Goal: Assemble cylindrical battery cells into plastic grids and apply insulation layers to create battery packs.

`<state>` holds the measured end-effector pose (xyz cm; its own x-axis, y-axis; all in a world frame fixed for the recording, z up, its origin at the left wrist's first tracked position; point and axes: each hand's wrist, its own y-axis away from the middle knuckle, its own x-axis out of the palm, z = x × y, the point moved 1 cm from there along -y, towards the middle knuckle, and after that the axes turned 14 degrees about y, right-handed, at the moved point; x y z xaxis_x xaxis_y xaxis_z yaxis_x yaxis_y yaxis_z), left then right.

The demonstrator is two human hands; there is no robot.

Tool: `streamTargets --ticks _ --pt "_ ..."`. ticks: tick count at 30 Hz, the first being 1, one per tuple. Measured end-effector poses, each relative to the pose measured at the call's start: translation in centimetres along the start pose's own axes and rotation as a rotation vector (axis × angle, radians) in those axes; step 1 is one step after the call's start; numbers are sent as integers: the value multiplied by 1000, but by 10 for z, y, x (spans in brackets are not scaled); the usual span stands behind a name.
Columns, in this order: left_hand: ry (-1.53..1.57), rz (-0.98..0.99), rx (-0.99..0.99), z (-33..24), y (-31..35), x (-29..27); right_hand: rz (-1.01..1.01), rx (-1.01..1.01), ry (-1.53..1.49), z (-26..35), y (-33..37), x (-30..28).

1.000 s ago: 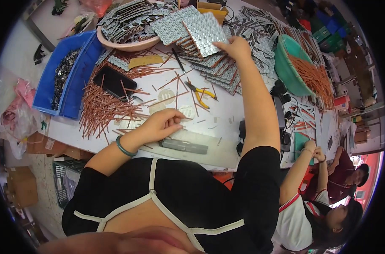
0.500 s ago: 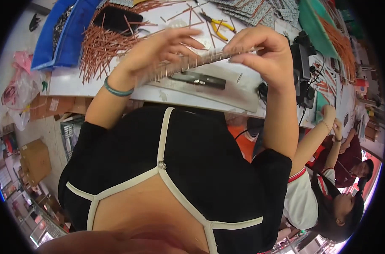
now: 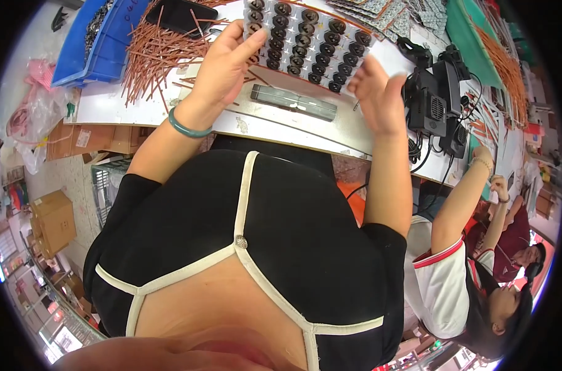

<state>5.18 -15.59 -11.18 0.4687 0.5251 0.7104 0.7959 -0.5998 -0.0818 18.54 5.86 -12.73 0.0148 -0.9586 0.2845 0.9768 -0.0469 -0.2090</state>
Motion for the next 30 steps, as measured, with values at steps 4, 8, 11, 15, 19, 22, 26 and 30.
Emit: streamTargets --ticks 4,8,11,15,19,22,26,30 --pt "-103 73 -12 14 18 -15 -210 162 709 -4 21 21" --pt "-370 223 -67 6 24 -28 -326 174 832 -4 22 20" --pt "-403 246 -69 3 26 -34 -310 199 901 0 24 20" --pt "-507 218 86 -4 38 -29 -300 92 1042 -2 24 14" --pt "-425 101 393 -6 40 -13 -389 -32 954 8 14 36" --pt "-760 341 554 -11 35 13 -279 -172 646 5 4 87" --pt "-780 524 449 -11 38 17 -412 64 568 -3 11 77" --pt "-872 211 513 -23 29 -11 -326 117 690 7 24 30"
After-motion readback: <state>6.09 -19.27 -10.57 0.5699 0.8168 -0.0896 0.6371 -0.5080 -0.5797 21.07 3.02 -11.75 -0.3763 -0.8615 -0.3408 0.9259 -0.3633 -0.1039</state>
